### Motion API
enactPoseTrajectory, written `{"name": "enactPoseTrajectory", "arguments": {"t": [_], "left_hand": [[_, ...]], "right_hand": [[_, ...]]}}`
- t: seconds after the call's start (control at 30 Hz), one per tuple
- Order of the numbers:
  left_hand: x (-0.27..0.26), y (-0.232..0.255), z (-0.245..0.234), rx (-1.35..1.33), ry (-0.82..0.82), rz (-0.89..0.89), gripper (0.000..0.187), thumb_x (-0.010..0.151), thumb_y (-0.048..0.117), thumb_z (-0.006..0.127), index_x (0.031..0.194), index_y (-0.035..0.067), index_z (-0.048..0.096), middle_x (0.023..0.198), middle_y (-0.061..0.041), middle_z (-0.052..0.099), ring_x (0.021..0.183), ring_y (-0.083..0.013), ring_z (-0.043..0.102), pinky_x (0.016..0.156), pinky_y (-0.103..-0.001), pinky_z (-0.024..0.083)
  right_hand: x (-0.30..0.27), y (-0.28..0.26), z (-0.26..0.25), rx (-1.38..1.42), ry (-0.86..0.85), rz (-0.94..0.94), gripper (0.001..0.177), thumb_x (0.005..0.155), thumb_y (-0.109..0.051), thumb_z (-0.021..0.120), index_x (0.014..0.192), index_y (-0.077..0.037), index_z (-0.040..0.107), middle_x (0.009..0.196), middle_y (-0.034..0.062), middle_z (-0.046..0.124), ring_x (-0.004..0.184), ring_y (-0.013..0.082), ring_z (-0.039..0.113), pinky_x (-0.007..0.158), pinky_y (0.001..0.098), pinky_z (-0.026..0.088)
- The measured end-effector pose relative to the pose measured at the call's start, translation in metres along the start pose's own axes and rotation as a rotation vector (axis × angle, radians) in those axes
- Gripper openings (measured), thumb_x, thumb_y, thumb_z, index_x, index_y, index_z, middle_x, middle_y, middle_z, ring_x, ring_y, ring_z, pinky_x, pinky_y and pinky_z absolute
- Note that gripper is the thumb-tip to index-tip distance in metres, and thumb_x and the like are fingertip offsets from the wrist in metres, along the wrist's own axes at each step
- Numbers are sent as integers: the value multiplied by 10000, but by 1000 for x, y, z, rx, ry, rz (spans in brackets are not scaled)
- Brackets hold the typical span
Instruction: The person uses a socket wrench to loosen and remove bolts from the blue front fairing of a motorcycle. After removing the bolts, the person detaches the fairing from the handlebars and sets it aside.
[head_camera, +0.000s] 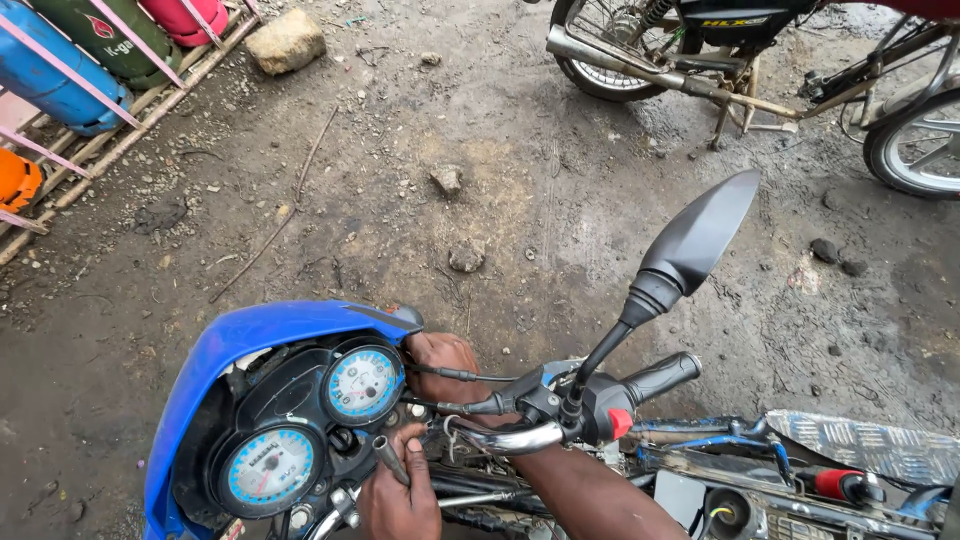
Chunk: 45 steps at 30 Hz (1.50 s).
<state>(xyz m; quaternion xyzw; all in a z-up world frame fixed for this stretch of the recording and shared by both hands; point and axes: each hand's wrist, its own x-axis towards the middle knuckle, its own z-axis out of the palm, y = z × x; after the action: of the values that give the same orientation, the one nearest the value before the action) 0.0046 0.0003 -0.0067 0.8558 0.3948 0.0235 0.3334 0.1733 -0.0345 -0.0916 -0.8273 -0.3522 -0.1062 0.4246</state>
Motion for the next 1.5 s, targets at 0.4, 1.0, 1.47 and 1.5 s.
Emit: {"name": "enactPoseTrajectory", "arguments": {"t": [0.4, 1.0, 1.47, 1.5], "left_hand": [[-2, -3, 1, -1, -23, 6, 366, 984, 498, 447, 1176, 418, 748, 818, -2, 799, 810, -328, 719, 685, -493, 529], [-2, -6, 1, -2, 24, 85, 342, 995, 468, 452, 1170, 392, 736, 927, -7, 810, 859, -345, 728, 693, -500, 535], [-2, -8, 2, -9, 63, 132, 330, 986, 448, 482, 1132, 363, 766, 848, -29, 817, 833, -353, 732, 678, -469, 519], [-1, -9, 2, -3, 52, 130, 335, 987, 454, 475, 1144, 363, 757, 854, -18, 817, 829, -353, 732, 674, -477, 514]], "right_hand": [[1, -19, -21, 229, 15, 104, 161, 916, -155, 588, 1075, -129, 589, 854, 98, 673, 703, 361, 638, 562, 472, 467], [-2, -5, -2, 19, 61, -15, 153, 921, -180, 614, 1008, -75, 545, 741, 152, 628, 618, 423, 584, 581, 538, 477], [-1, -29, -26, 262, 111, 106, 105, 1007, -219, 588, 1035, -130, 634, 787, 81, 655, 663, 307, 613, 587, 425, 456], [-1, -31, -27, 330, 107, 168, 95, 1006, -207, 592, 966, -123, 610, 769, 61, 629, 667, 256, 592, 587, 406, 441]]}}
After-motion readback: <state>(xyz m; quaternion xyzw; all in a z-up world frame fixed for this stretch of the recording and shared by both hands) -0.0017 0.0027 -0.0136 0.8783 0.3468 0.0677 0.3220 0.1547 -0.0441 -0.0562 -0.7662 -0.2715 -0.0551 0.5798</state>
